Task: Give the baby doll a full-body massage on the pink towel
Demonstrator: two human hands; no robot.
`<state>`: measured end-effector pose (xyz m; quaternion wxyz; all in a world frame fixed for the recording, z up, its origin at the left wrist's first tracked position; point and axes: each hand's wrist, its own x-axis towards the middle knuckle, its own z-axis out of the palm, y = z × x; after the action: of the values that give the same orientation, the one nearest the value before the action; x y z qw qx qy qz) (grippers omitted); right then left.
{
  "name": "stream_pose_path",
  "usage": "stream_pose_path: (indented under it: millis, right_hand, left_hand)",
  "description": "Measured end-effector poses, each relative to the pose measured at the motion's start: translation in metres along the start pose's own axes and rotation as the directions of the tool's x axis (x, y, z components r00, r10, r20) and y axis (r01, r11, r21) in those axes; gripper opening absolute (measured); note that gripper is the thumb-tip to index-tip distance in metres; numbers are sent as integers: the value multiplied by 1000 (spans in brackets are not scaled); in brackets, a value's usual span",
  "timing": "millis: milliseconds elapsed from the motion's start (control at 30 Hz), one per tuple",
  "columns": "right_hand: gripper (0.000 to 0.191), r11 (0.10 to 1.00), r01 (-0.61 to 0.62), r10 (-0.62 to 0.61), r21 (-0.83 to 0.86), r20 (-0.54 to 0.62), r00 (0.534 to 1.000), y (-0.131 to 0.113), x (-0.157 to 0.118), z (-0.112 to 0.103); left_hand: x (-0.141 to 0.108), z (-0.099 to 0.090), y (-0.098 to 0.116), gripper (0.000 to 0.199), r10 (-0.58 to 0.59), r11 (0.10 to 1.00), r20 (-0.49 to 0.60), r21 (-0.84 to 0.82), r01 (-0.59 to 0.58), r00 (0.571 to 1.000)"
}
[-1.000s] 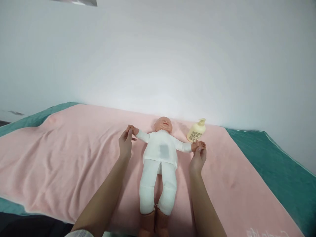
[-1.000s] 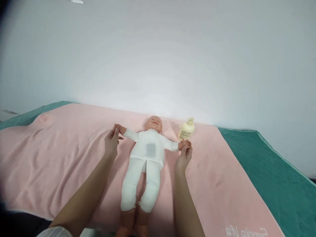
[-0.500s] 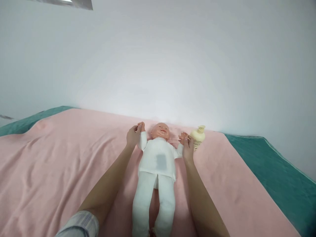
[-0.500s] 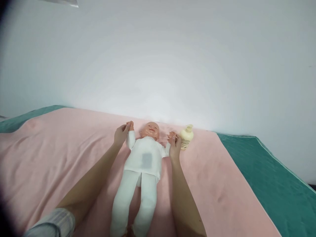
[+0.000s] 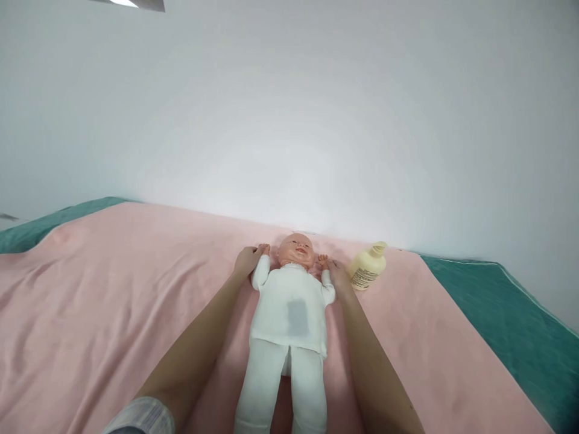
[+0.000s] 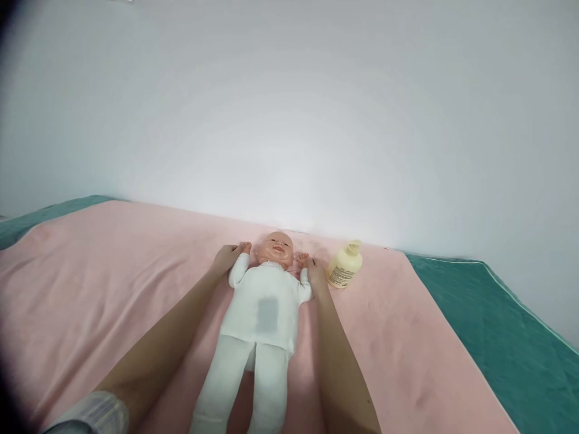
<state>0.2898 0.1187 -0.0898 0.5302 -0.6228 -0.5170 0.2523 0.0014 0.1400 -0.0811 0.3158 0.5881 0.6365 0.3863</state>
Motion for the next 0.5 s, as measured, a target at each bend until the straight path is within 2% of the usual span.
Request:
stream_pose_path:
  millis: [133, 267, 400, 500]
  right_hand:
    - [36, 1000, 24, -24, 17, -27, 999, -1, -4, 2]
    - [42, 996, 79, -75, 44, -75, 994, -8, -15, 0]
    - [45, 986, 147, -136, 79, -132, 982, -21, -33, -3]
    - [44, 969, 219, -204, 117, -130, 970, -32, -50, -8]
  left_hand:
    - [-5, -1, 5, 55, 41, 999, -19, -11, -42, 999]
    - [-16, -3, 15, 56, 109, 992, -87, -59, -115, 990]
    - [-29, -9, 24, 51, 166, 977, -165, -107, -185, 972]
    - [-41, -18, 28, 44, 214, 963, -201, -122, -241, 956]
